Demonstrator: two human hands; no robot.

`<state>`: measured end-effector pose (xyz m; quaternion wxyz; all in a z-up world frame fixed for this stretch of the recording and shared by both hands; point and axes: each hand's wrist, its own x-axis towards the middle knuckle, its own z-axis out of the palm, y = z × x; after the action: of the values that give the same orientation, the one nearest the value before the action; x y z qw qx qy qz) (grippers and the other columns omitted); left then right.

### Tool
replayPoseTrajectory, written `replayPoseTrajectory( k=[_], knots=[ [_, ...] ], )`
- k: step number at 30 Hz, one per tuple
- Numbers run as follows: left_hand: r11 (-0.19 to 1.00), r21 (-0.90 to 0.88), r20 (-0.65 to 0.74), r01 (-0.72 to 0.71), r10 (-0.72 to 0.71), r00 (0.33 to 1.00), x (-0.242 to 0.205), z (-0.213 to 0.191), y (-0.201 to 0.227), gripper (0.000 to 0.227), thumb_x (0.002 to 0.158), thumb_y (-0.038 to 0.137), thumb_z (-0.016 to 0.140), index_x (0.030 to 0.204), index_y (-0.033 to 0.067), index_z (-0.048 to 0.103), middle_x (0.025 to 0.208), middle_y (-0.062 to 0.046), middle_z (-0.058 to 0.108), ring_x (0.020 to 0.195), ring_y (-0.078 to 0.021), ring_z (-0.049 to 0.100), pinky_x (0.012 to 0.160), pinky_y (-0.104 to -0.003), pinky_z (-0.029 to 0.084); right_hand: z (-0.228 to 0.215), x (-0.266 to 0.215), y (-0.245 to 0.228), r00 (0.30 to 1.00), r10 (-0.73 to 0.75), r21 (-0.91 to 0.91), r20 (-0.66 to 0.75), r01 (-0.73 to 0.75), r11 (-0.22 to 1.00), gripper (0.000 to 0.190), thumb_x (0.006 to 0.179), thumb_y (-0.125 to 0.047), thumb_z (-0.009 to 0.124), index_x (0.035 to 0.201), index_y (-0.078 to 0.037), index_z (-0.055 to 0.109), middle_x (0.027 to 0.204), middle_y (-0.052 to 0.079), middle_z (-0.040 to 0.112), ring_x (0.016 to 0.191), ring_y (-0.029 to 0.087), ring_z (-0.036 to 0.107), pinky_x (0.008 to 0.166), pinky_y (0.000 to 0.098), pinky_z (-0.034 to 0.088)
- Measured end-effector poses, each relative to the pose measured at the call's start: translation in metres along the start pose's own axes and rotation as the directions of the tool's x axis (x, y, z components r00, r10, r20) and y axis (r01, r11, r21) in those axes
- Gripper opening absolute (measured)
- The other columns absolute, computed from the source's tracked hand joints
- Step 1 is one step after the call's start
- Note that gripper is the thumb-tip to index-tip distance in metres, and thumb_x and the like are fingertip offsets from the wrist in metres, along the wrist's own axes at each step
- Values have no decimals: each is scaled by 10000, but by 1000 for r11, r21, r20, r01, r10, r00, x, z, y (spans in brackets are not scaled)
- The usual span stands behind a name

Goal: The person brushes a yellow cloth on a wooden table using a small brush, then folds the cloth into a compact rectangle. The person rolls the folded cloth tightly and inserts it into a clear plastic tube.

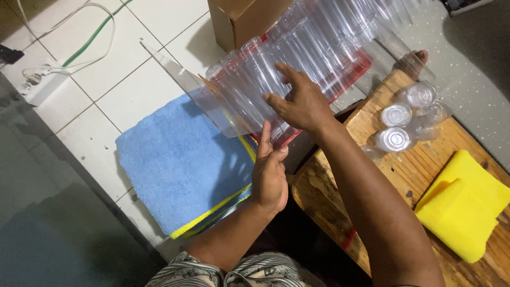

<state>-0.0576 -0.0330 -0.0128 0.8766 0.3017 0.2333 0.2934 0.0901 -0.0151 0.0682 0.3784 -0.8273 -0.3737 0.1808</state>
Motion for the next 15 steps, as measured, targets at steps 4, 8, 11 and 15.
replayPoseTrajectory(
  k=[4,8,11,15],
  knots=[
    [1000,-11,-1,15,-15,1000,-10,11,8,767,954,93,536,1648,82,212,1619,-229,238,1474,-351,311,1180,-472,278,5,0,7,999,-33,24,-29,34,999,677,862,-258,811,1471,-92,567,1192,255,662,885,367,723,723,484,561],
    [998,56,12,-13,13,1000,-14,13,2,630,949,118,544,1556,53,390,1486,-134,404,1366,-249,399,1133,-396,330,-4,-4,5,997,-29,28,-67,31,999,661,881,-308,784,1480,-155,549,1238,197,655,954,337,725,780,468,567],
    [982,80,89,-174,167,982,-12,13,1,604,953,112,586,1519,25,395,1431,-144,454,1336,-251,438,1138,-406,348,-23,-25,-6,989,-108,15,-105,110,994,639,912,-278,765,1492,-138,537,1215,208,653,948,346,722,790,457,572],
    [933,86,310,-350,309,899,0,16,4,801,1021,105,595,1643,103,90,1548,-168,366,1424,-290,441,1213,-452,349,-52,-71,-3,957,-264,5,-116,267,964,695,909,-226,775,1534,-126,487,1219,249,668,925,408,716,740,507,576]
  ],
)
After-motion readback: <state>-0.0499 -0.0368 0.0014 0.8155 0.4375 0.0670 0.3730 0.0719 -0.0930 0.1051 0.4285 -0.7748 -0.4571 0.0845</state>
